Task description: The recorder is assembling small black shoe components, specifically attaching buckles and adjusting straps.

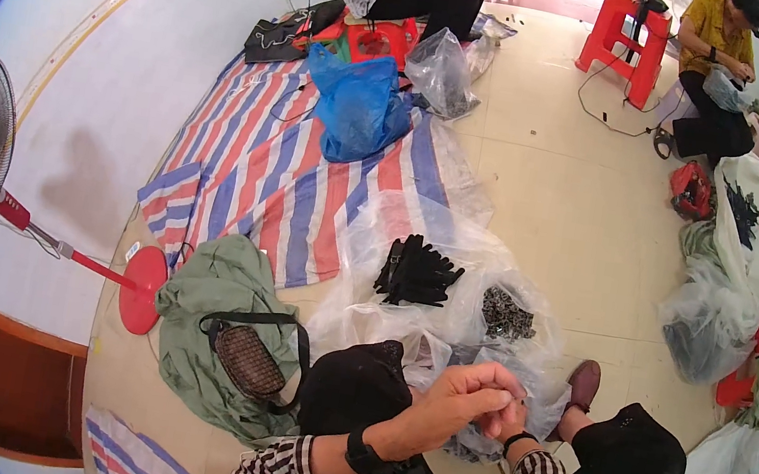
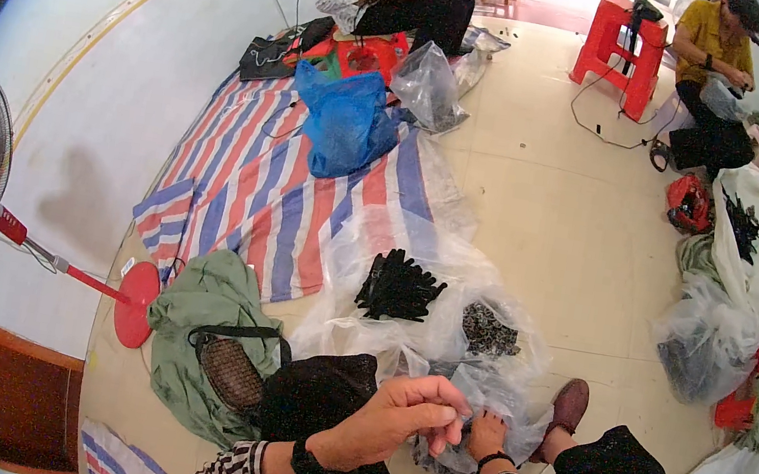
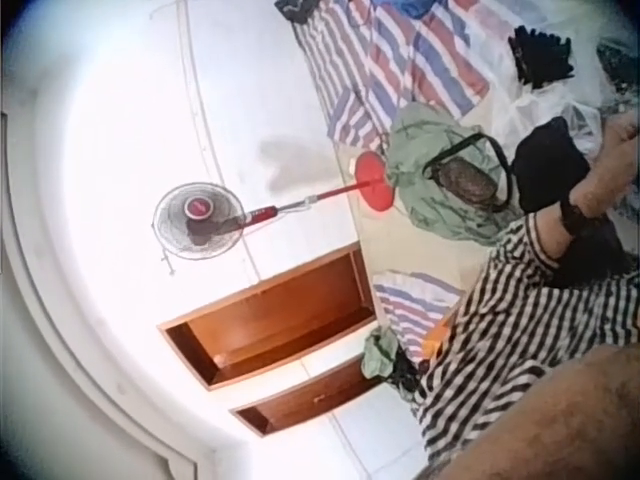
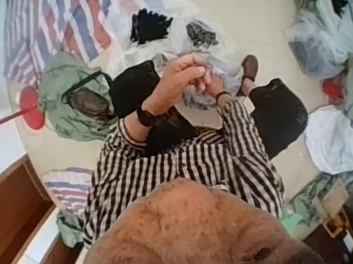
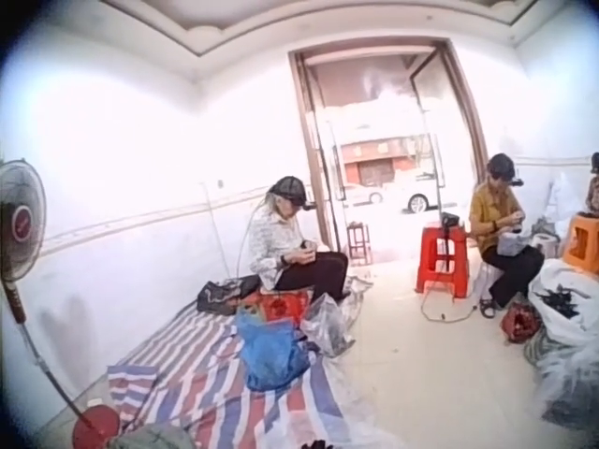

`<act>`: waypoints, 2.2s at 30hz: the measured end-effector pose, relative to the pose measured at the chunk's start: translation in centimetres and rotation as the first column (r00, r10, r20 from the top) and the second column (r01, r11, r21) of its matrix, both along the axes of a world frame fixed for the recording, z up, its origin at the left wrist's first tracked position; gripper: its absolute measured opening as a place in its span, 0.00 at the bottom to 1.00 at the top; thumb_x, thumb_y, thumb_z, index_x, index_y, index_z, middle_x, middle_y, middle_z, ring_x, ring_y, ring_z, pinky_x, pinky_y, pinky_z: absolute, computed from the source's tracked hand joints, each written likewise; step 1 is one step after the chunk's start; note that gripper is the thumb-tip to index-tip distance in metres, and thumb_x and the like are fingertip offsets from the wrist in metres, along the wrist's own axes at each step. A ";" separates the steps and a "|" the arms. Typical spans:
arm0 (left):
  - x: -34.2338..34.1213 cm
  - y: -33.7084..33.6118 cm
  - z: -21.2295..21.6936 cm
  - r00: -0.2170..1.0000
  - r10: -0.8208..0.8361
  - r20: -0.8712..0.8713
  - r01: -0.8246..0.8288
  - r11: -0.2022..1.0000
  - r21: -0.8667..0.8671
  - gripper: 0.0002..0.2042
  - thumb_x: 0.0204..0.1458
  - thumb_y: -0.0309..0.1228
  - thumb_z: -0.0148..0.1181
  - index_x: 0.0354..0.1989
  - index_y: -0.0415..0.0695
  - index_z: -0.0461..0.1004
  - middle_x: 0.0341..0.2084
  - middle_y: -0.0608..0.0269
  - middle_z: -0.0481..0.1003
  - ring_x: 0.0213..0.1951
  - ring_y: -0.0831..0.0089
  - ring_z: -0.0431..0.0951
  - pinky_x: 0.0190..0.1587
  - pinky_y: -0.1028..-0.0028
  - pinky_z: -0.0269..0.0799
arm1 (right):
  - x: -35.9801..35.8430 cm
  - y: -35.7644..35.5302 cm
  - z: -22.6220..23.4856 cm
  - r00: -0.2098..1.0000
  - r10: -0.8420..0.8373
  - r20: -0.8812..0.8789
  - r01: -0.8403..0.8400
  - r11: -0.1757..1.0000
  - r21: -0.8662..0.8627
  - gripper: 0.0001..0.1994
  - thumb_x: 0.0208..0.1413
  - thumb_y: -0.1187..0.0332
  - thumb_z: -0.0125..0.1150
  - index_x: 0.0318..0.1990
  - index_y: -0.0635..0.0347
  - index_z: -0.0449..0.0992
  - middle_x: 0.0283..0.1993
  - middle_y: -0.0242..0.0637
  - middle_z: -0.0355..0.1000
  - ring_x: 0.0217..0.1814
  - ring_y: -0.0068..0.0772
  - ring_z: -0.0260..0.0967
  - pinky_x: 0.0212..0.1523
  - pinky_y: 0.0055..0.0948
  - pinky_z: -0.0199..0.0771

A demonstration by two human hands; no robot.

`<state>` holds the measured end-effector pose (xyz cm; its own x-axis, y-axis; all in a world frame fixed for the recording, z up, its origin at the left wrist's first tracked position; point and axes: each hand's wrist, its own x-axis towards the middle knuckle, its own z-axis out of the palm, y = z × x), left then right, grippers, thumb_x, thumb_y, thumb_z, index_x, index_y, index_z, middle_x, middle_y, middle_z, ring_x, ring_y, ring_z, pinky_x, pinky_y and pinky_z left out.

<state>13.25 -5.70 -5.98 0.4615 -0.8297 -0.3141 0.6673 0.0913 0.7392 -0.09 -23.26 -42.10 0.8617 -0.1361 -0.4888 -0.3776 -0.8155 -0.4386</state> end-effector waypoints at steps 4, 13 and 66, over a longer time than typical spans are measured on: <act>0.2 -0.3 0.5 1.000 -0.016 -0.010 0.016 1.000 -0.005 0.08 0.55 0.26 0.48 0.39 0.37 0.69 0.26 0.62 0.72 0.25 0.80 0.70 0.30 0.81 0.68 | 0.2 0.8 0.9 0.999 -0.038 0.007 0.038 0.998 -0.047 0.28 0.42 0.59 0.62 0.51 0.62 0.64 0.53 0.45 0.61 0.54 0.48 0.62 0.51 0.45 0.63; 0.1 -0.9 0.2 0.999 -0.029 0.024 0.028 1.000 0.007 0.08 0.55 0.27 0.48 0.39 0.38 0.69 0.26 0.63 0.72 0.25 0.80 0.70 0.29 0.81 0.67 | -0.3 0.4 1.2 0.991 -0.125 0.045 0.133 0.931 -0.339 0.20 0.42 0.62 0.60 0.42 0.62 0.69 0.40 0.47 0.71 0.45 0.48 0.68 0.47 0.43 0.66; -5.4 -0.3 -2.4 0.685 -0.512 0.518 0.463 0.855 0.232 0.13 0.52 0.34 0.49 0.38 0.36 0.73 0.27 0.64 0.74 0.30 0.79 0.71 0.33 0.79 0.66 | -6.5 -0.6 36.0 0.963 -0.264 0.042 0.109 0.530 0.841 0.06 0.58 0.72 0.46 0.40 0.62 0.68 0.23 0.26 0.63 0.21 0.16 0.60 0.22 0.17 0.62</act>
<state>7.89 -6.03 -8.35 0.1086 -0.9712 -0.2120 0.0844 -0.2035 0.9754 -6.56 -23.85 -6.06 0.9350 0.0936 -0.3422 -0.3455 0.0206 -0.9382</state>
